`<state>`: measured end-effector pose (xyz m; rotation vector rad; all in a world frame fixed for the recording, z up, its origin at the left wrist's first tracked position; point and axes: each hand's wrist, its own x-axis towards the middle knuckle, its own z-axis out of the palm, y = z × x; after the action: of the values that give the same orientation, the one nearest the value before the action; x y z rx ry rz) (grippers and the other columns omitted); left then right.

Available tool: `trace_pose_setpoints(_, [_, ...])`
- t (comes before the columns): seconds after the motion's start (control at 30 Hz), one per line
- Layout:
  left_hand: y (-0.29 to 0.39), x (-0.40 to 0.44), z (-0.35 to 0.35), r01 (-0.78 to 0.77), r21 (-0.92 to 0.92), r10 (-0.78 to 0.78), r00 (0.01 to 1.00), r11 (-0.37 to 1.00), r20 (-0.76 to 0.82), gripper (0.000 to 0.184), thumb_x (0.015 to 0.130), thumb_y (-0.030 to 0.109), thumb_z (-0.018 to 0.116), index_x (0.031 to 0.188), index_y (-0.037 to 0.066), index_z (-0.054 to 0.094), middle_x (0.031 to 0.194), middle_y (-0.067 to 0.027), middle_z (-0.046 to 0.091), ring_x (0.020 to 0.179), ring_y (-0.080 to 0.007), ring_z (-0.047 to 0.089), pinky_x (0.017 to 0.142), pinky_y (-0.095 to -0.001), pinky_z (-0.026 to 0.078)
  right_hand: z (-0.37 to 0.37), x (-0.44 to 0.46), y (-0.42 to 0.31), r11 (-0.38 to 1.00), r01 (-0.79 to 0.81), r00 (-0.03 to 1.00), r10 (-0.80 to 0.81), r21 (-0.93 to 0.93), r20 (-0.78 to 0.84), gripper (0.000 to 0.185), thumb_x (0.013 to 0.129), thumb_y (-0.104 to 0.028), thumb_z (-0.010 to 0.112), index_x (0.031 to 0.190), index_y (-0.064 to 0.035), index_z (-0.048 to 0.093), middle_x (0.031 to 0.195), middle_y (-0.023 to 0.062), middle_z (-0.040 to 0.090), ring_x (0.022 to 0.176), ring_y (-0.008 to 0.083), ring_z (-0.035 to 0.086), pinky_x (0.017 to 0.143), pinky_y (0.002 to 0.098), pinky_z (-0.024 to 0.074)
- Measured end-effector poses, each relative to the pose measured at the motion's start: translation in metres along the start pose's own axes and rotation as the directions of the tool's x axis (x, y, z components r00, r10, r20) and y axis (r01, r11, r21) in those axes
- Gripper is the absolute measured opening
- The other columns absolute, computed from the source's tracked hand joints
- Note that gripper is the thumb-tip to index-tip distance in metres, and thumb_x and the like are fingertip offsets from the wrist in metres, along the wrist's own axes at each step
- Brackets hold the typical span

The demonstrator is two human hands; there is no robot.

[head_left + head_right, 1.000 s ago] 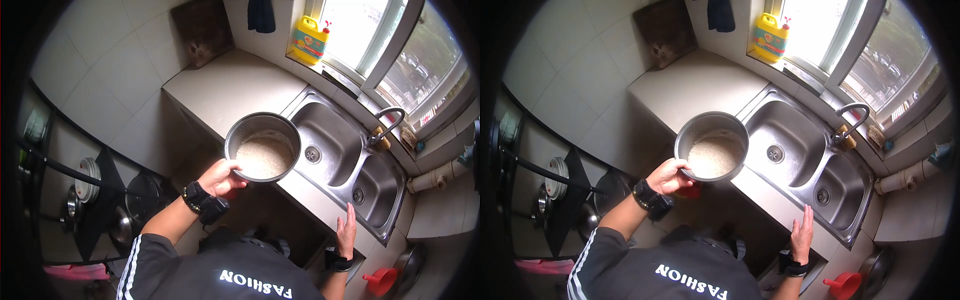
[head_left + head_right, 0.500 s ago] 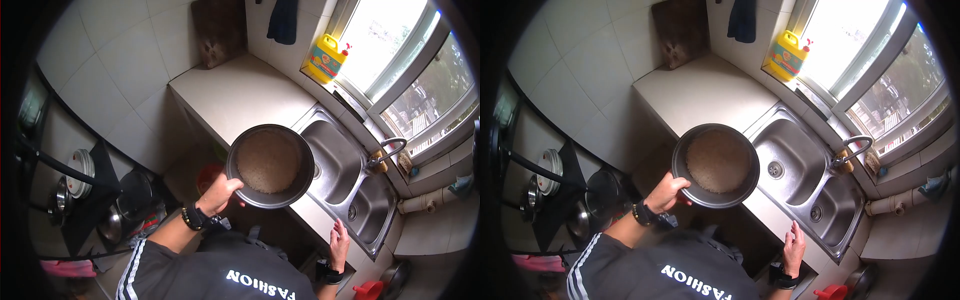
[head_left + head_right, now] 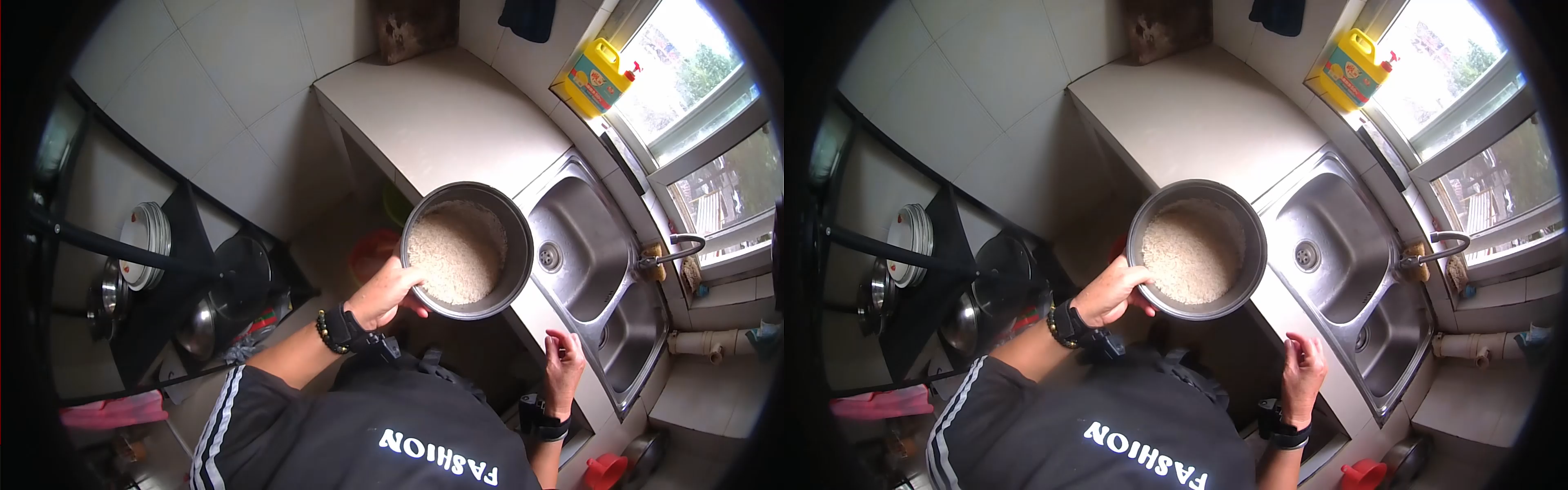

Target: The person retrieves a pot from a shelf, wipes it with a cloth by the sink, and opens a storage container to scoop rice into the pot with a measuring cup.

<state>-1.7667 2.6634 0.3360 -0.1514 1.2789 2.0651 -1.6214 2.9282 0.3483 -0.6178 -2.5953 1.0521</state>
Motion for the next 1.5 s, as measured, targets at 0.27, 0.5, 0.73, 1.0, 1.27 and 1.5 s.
trace_pose_setpoints(0.27, [-0.008, -0.001, -0.011, 0.047, -0.013, -0.048, 0.998, 0.999, -0.048, 0.021, 0.082, 0.010, 0.053, 0.100, 0.000, 0.048, 0.078, -0.0066, 0.056, 0.056, -0.0144, 0.059, 0.044, -0.0254, 0.051, 0.026, 0.020, -0.035, 0.981, 0.192, 0.979, -0.189, -0.029, 0.081, 0.009, 0.078, 0.003, 0.060, 0.085, -0.0028, 0.062, 0.069, 0.0092, 0.052, 0.060, 0.0209, 0.052, 0.058, 0.0291, 0.0416])
trace_pose_setpoints(0.5, [-0.003, -0.015, -0.023, 0.017, -0.042, -0.021, 0.995, 0.999, -0.093, 0.031, 0.081, 0.008, 0.053, 0.109, 0.000, 0.041, 0.086, -0.0095, 0.055, 0.062, -0.0165, 0.060, 0.045, -0.0262, 0.051, 0.035, 0.021, -0.029, 0.984, 0.179, 0.973, -0.177, -0.004, 0.148, 0.008, 0.080, 0.002, 0.059, 0.086, -0.0028, 0.061, 0.070, 0.0098, 0.051, 0.061, 0.0211, 0.052, 0.057, 0.0298, 0.0411])
trace_pose_setpoints(0.73, [-0.021, -0.014, -0.026, 0.005, -0.376, -0.130, 0.942, 0.927, -0.308, 0.008, 0.079, 0.003, 0.051, 0.081, -0.004, 0.054, 0.074, -0.0152, 0.059, 0.064, -0.0249, 0.061, 0.055, -0.0354, 0.051, 0.037, 0.021, -0.019, 0.986, 0.143, 0.950, -0.160, 0.083, 0.268, 0.012, 0.082, 0.002, 0.057, 0.091, -0.0025, 0.063, 0.072, 0.0063, 0.051, 0.064, 0.0151, 0.052, 0.059, 0.0252, 0.0412])
trace_pose_setpoints(1.0, [-0.037, -0.030, -0.011, 0.072, -0.307, -0.166, 0.942, 0.949, -0.292, 0.006, 0.078, 0.003, 0.050, 0.080, -0.002, 0.052, 0.075, -0.0136, 0.057, 0.062, -0.0245, 0.061, 0.056, -0.0348, 0.052, 0.030, 0.026, 0.003, 0.965, 0.197, 0.940, -0.236, 0.172, 0.245, 0.013, 0.082, 0.002, 0.057, 0.093, -0.0025, 0.063, 0.069, 0.0079, 0.048, 0.060, 0.0178, 0.049, 0.057, 0.0278, 0.0401])
trace_pose_setpoints(1.27, [-0.047, -0.032, 0.002, -0.023, -0.109, -0.016, 0.936, 0.994, -0.351, 0.012, 0.078, 0.005, 0.048, 0.087, -0.003, 0.051, 0.074, -0.0128, 0.058, 0.059, -0.0211, 0.060, 0.052, -0.0314, 0.051, 0.024, 0.021, 0.022, 0.971, 0.172, 0.923, -0.217, 0.164, 0.318, 0.015, 0.082, 0.001, 0.057, 0.095, -0.0034, 0.063, 0.068, 0.0071, 0.047, 0.058, 0.0164, 0.047, 0.055, 0.0264, 0.0385])
trace_pose_setpoints(1.5, [-0.057, -0.037, 0.007, -0.042, -0.081, 0.011, 0.936, 0.996, -0.352, 0.013, 0.079, 0.005, 0.048, 0.088, -0.004, 0.052, 0.075, -0.0137, 0.059, 0.059, -0.0206, 0.060, 0.051, -0.0305, 0.051, 0.026, 0.020, 0.026, 0.960, 0.212, 0.898, -0.266, 0.185, 0.351, 0.016, 0.082, 0.000, 0.057, 0.096, -0.0044, 0.063, 0.067, 0.0075, 0.048, 0.057, 0.0170, 0.047, 0.054, 0.0269, 0.0387])
